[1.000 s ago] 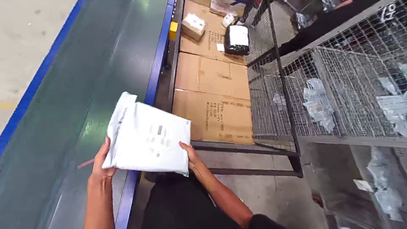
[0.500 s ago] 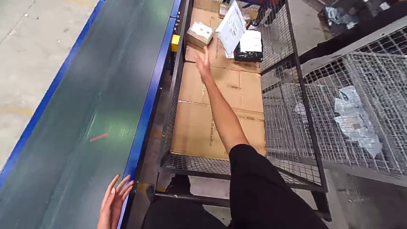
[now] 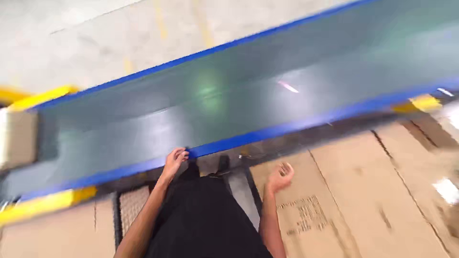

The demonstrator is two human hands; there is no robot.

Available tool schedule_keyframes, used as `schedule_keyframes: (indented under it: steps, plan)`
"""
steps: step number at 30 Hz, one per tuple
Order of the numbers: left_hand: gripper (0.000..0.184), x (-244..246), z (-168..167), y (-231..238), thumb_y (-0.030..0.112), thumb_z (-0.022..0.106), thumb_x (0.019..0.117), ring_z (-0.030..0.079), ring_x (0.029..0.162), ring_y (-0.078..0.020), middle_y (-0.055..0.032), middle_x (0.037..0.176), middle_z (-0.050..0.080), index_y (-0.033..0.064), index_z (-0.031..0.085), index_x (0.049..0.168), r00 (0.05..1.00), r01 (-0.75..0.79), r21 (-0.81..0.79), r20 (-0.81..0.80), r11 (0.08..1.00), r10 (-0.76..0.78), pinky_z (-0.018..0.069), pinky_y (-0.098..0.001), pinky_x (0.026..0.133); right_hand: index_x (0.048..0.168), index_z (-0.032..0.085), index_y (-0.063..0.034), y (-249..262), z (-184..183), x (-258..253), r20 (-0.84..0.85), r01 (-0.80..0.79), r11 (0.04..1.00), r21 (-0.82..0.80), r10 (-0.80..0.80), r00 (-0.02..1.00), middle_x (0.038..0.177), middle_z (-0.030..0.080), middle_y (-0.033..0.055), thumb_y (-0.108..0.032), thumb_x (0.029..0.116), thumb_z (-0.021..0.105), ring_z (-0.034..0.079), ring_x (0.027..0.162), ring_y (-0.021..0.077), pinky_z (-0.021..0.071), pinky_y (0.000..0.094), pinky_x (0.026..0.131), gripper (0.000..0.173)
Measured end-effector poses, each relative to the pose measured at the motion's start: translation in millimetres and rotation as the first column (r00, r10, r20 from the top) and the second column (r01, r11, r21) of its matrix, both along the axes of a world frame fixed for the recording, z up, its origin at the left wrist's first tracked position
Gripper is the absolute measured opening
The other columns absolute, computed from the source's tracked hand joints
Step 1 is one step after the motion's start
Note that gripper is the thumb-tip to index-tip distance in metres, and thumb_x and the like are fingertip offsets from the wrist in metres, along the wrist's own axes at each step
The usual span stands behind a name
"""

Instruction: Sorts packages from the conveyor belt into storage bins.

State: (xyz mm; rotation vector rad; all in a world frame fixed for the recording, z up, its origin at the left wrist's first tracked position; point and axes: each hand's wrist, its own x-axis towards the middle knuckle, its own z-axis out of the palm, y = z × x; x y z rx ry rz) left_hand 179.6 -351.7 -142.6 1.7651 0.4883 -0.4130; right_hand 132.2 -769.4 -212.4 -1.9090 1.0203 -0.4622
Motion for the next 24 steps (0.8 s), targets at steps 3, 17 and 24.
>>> schedule_keyframes:
  steps: [3,17,24]
  plan:
    - [0.033,-11.2,-6.9,58.0,0.013,0.059,0.1030,0.074,0.097,-0.0229,-0.0158,0.115,0.073,-0.0033,0.059,0.132,0.981,-0.191,0.114,0.056,0.975,0.186,0.0627,-0.0417,0.088,0.135,0.056,0.0081,52.5,19.3,8.1,-0.064,-0.212,0.968,-0.135,0.204,0.977,0.129,0.062,0.0296,-0.016,0.1011,0.060,0.063,0.118,0.0365,0.0513,0.0459,0.101,0.041]
    - [0.057,-97.3,-14.7,350.8,0.023,0.067,0.0990,0.070,0.107,-0.0281,-0.0199,0.131,0.064,-0.0013,0.046,0.146,0.384,-0.921,0.166,0.243,0.352,0.891,0.0585,-0.0466,0.092,0.141,0.049,0.0057,364.8,48.0,196.9,-0.009,-0.886,0.438,0.153,0.897,0.442,0.123,0.067,0.0231,-0.013,0.0998,0.063,0.070,0.104,0.0271,0.0579,0.0442,0.091,0.047]
    - [0.088,-90.8,28.5,579.6,0.043,0.072,0.0939,0.051,0.137,-0.0373,-0.0256,0.151,0.047,-0.0017,0.029,0.156,0.298,-0.940,0.287,0.441,0.182,0.846,0.0467,-0.0517,0.112,0.144,0.052,-0.0059,594.2,54.0,203.4,-0.019,-0.887,0.039,0.460,0.999,0.034,0.130,0.067,0.0138,-0.029,0.1069,0.054,0.070,0.112,0.0236,0.0603,0.0443,0.091,0.043]
